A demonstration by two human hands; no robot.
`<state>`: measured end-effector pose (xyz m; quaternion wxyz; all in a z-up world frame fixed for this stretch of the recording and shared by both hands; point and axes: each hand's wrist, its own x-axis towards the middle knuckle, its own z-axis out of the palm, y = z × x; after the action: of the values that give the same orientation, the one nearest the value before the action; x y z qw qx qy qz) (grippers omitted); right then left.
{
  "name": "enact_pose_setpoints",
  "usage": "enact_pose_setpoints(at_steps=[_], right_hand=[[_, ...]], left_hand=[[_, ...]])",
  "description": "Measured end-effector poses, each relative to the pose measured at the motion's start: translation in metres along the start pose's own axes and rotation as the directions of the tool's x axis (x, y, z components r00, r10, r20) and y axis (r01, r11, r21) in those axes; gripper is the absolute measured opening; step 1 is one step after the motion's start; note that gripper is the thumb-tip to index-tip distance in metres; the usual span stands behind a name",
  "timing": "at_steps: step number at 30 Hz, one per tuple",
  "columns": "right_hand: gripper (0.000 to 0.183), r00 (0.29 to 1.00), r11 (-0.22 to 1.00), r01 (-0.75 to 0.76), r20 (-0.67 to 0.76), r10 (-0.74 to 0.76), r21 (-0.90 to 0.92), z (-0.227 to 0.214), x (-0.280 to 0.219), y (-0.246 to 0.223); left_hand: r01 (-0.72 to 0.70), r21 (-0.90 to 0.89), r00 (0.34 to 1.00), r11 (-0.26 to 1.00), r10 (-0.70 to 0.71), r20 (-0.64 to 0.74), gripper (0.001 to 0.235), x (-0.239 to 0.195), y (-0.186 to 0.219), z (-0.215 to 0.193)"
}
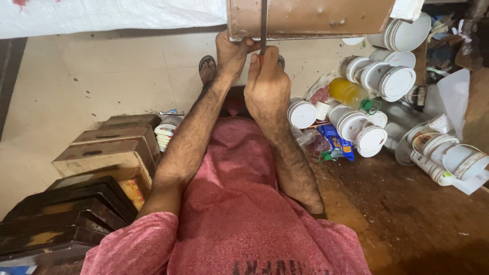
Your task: The person slices a large block of chocolate into smaller sections using a long knife, holding the block by hand and repeatedly drawing the blade across the surface to create deep grooves before turning the block to slice from a different side.
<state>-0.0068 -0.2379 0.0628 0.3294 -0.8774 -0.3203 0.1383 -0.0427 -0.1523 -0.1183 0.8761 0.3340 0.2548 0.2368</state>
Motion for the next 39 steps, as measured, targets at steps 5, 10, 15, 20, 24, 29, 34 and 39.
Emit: enact_pose_setpoints(at_steps=[5, 10, 15, 20, 24, 29, 34, 39], right_hand=[[0.016, 1.000, 1.000, 0.008, -0.003, -0.008, 0.007, 0.003, 0.000, -0.001], [0.017, 1.000, 1.000, 0.017, -0.022, -0.016, 0.013, 0.002, 0.000, -0.002], [0.016, 0.999, 1.000, 0.015, -0.032, -0.015, 0.020, 0.003, -0.001, 0.001], [0.015, 1.000, 0.999, -0.001, -0.014, 0.001, 0.033, 0.009, 0.000, 0.006], [0.015, 1.000, 0.998, -0.002, -0.012, 0.003, 0.069, 0.008, 0.001, 0.005], [0.012, 0.995, 0.994, -0.035, -0.091, 0.044, 0.102, -0.021, -0.001, 0.001], [0.010, 0.994, 0.985, -0.058, -0.078, 0.071, 0.164, -0.040, 0.003, 0.007], [0.012, 0.996, 0.997, -0.023, -0.083, 0.029, 0.077, -0.032, 0.002, 0.022]], left_hand=[[-0.014, 0.000, 1.000, 1.000, 0.014, -0.011, 0.045, 0.000, 0.001, 0.002], [-0.014, 0.002, 1.000, 1.000, 0.014, 0.005, 0.050, -0.001, 0.004, 0.004], [-0.009, 0.025, 1.000, 1.000, 0.009, -0.001, 0.053, -0.001, 0.008, 0.006], [-0.024, -0.006, 0.999, 1.000, 0.024, 0.029, 0.053, -0.002, 0.009, 0.007], [-0.024, 0.006, 0.999, 1.000, 0.024, 0.032, 0.053, 0.000, 0.002, 0.001], [0.019, -0.003, 1.000, 1.000, -0.019, -0.024, 0.049, 0.001, -0.011, -0.002], [-0.056, -0.076, 0.997, 0.996, 0.059, 0.043, 0.047, 0.001, -0.017, 0.009], [-0.030, -0.006, 0.999, 1.000, 0.030, -0.011, 0.037, 0.001, -0.024, 0.020]])
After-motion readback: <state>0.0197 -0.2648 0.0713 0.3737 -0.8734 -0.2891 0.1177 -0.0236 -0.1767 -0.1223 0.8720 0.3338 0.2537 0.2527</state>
